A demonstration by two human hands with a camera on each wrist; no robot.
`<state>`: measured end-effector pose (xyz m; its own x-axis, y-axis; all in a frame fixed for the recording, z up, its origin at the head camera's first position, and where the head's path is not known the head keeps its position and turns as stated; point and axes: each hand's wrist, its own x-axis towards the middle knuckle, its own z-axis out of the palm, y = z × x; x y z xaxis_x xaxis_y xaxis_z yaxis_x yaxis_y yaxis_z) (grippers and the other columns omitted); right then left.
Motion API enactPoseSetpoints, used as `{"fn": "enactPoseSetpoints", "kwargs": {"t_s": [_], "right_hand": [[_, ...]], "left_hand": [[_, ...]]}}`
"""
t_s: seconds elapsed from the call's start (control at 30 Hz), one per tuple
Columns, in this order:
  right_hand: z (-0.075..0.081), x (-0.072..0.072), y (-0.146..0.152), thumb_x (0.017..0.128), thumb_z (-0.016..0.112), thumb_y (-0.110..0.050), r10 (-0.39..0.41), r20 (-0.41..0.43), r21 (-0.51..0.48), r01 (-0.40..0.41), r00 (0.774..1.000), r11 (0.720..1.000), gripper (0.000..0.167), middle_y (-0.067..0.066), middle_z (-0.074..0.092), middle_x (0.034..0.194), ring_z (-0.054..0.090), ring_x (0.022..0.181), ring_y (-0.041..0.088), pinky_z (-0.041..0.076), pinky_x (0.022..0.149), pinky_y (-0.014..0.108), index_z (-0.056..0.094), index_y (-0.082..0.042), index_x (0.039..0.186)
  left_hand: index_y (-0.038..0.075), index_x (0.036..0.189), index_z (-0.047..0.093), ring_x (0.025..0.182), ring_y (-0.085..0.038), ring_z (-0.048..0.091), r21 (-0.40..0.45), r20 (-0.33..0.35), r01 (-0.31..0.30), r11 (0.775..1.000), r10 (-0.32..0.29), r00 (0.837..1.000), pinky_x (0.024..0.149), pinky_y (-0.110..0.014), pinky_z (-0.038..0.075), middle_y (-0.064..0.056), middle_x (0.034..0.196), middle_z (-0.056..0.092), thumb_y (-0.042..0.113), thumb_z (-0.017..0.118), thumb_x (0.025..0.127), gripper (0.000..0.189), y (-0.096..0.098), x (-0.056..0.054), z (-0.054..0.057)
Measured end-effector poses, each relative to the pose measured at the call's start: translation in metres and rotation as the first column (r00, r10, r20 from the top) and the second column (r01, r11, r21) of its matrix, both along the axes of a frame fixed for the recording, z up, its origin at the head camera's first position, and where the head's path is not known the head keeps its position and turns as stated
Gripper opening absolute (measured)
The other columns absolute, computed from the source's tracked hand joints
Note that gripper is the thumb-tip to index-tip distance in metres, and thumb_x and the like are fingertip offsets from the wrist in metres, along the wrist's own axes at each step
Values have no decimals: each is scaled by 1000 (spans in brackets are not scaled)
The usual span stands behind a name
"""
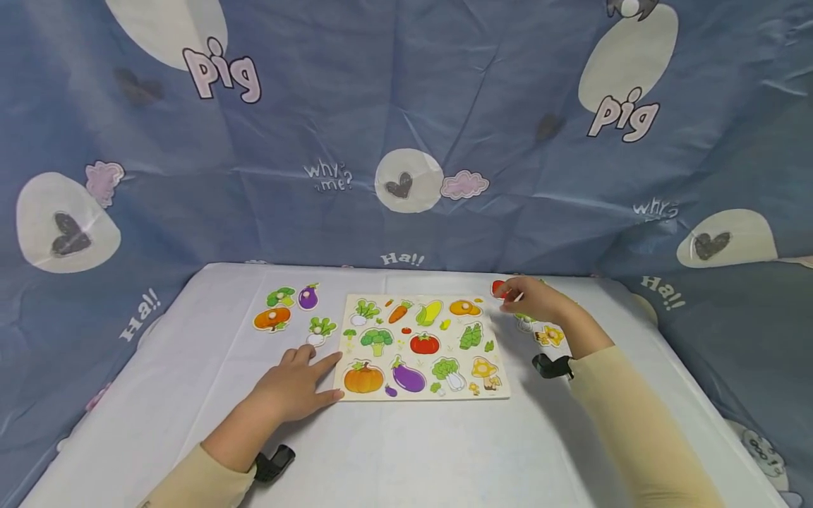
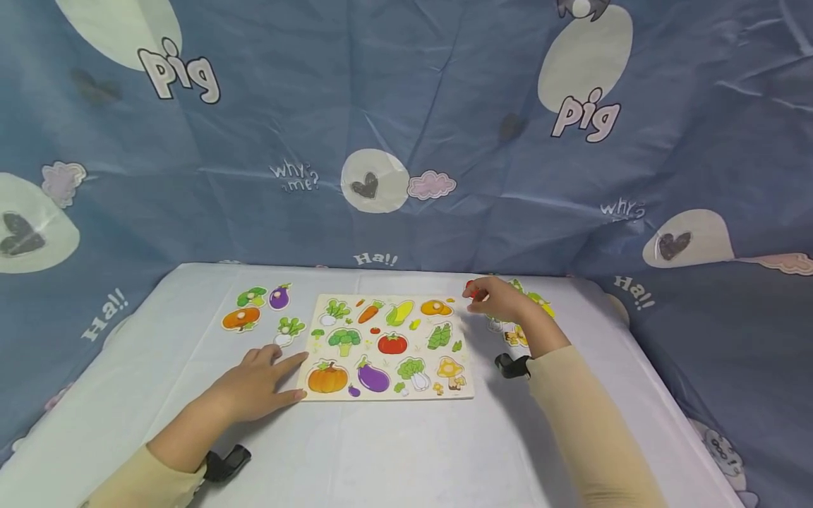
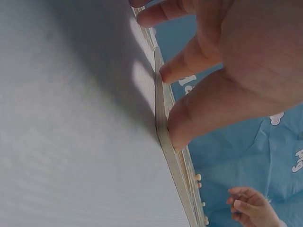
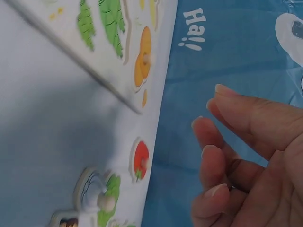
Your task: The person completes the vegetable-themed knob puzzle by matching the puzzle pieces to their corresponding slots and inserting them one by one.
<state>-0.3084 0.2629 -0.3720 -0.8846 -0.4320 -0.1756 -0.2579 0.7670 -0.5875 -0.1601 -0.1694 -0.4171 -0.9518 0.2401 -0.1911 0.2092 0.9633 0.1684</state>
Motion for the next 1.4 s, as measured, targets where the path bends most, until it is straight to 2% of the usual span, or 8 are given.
{"fn": "enactPoseSetpoints", "kwargs": {"t_s": [0.27, 0.47, 0.67, 0.97, 1.23, 1.4], "right_hand": [[-5, 16, 18, 98, 65, -13, -66, -49, 49, 69, 997, 996, 28, 12, 61, 103, 57, 86, 23, 50, 72, 35, 64, 2, 122], [-12, 27, 31, 97, 66, -14, -101, -101, 39, 106, 990, 994, 25, 10, 61, 99, 54, 82, 22, 47, 70, 35, 66, 1, 117], [-20, 34, 48, 99, 63, -15, -140, -110, 18, 143, 984, 990, 24, 9, 60, 96, 54, 81, 20, 47, 68, 34, 66, 3, 115], [-29, 39, 68, 99, 64, -18, -199, -87, 37, 203, 976, 979, 22, 8, 62, 92, 56, 81, 21, 47, 68, 35, 66, 1, 109], [-39, 41, 76, 98, 65, -24, -297, -20, 63, 298, 955, 953, 30, 13, 64, 95, 57, 86, 26, 45, 72, 38, 62, 3, 113], [-45, 36, 80, 97, 66, -24, -342, -11, 98, 342, 940, 935, 27, 11, 63, 92, 56, 83, 25, 45, 70, 37, 64, 1, 108]], "left_hand": [[20, 149, 50, 123, -42, 43, -2, 5, 0, 1000, 0, 1000, 94, -61, 48, -25, 143, 42, 55, 69, 88, 73, 1, 0, 1], [20, 149, 50, 124, -42, 43, -2, 7, -1, 1000, 1, 1000, 94, -62, 48, -25, 143, 42, 55, 69, 88, 73, 0, 0, 2], [20, 149, 50, 124, -42, 43, 1, 13, 0, 1000, 0, 1000, 94, -62, 47, -26, 144, 41, 54, 69, 88, 73, 0, 1, 1], [19, 149, 50, 123, -42, 44, -5, 12, -2, 1000, 2, 1000, 94, -62, 48, -26, 143, 42, 54, 70, 88, 73, 1, 0, 3], [19, 150, 49, 124, -42, 43, -13, 23, -13, 1000, 13, 1000, 95, -62, 47, -26, 144, 41, 53, 70, 88, 74, 0, -1, 0], [19, 149, 49, 124, -42, 43, -4, 25, -9, 1000, 9, 1000, 95, -63, 47, -26, 143, 41, 53, 70, 88, 74, 0, -1, 0]]}}
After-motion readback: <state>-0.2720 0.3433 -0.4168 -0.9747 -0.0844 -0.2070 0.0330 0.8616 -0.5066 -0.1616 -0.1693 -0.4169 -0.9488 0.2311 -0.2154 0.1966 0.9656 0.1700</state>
